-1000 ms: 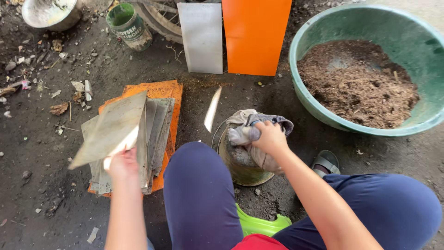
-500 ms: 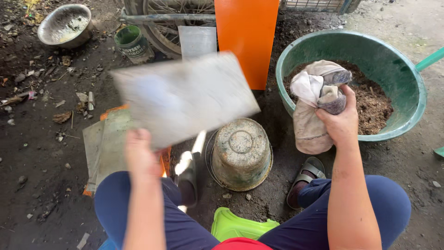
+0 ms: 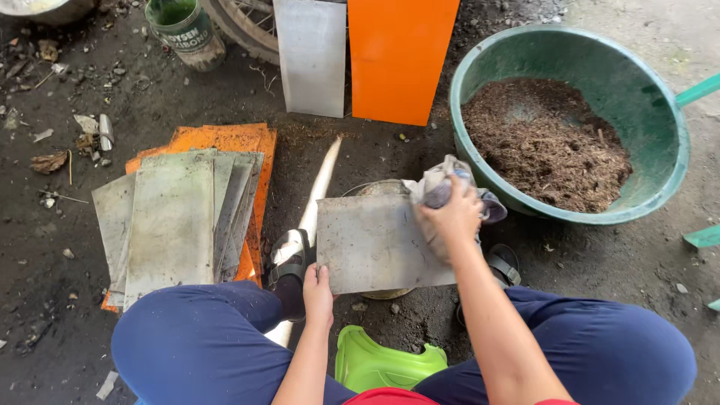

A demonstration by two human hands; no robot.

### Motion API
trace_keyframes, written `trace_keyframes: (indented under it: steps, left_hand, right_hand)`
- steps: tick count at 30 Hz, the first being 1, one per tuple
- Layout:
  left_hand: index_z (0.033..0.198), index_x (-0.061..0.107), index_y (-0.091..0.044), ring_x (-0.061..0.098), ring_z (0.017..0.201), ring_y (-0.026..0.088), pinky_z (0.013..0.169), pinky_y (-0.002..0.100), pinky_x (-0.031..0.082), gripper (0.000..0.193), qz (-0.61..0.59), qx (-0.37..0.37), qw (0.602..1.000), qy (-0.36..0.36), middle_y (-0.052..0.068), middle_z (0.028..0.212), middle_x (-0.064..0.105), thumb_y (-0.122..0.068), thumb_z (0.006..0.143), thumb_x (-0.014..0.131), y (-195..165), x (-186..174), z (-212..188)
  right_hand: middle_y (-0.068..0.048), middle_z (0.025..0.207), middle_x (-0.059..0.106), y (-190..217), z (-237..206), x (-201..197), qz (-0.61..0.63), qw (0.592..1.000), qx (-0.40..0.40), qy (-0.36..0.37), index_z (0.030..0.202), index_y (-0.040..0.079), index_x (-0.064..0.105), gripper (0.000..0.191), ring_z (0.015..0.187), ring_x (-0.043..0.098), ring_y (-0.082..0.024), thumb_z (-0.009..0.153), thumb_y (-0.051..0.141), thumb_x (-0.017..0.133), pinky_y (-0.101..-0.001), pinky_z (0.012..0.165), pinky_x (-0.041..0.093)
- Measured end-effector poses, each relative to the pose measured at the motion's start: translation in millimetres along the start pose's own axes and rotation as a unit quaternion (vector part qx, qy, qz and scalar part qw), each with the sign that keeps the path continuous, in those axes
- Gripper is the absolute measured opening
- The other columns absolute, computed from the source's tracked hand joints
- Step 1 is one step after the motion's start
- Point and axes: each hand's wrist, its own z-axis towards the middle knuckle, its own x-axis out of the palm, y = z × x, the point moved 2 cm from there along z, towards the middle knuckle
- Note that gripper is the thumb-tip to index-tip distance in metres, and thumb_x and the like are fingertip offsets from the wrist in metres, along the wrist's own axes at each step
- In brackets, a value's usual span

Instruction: The person sits on a small stool and wipes several rectangular metal sheets with a cloth. They pick up each sheet from a stack, wipe both sides, and place it back down, repeating the process for multiple sheets.

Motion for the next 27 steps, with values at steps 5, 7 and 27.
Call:
trace_keyframes:
  steps: [5,7,27]
  left_hand:
    - [0.13,0.056,-0.013,0.065,0.09,0.017,0.069,0.037,0.056,0.029,-0.078,-0.077,0.993,-0.035,0.005,0.109,0.066,-0.023,0.103,0.05,0,10,-8]
    - [0.134,0.057,-0.01,0.059,0.089,0.02,0.067,0.036,0.05,0.031,-0.122,-0.043,0.991,-0.015,0.007,0.108,0.063,-0.024,0.108,0.05,5,14,-6]
    - [0.114,0.067,0.004,0.06,0.09,0.019,0.083,0.033,0.048,0.038,0.179,0.044,0.983,0.014,0.012,0.098,0.07,-0.032,0.104,0.06,-34,20,32]
  right_hand:
    - [-0.026,0.137,0.047,120,-91,35,-0.035,0.971,-0.158,0.178,0.144,0.018,0.049,0.09,0.125,0.046,-0.047,0.066,0.044,0.088,-0.0578,0.097,0.047]
    - [-0.023,0.146,0.042,148,-117,43,-0.029,0.955,-0.222,0.193,0.135,0.024,0.055,0.091,0.13,0.042,-0.047,0.053,0.035,0.092,-0.0594,0.093,0.046]
    - [-0.02,0.131,0.062,-109,98,-102,-0.037,0.991,-0.091,-0.092,0.141,0.016,0.056,0.077,0.121,0.058,-0.043,0.073,0.026,0.09,-0.0523,0.097,0.05]
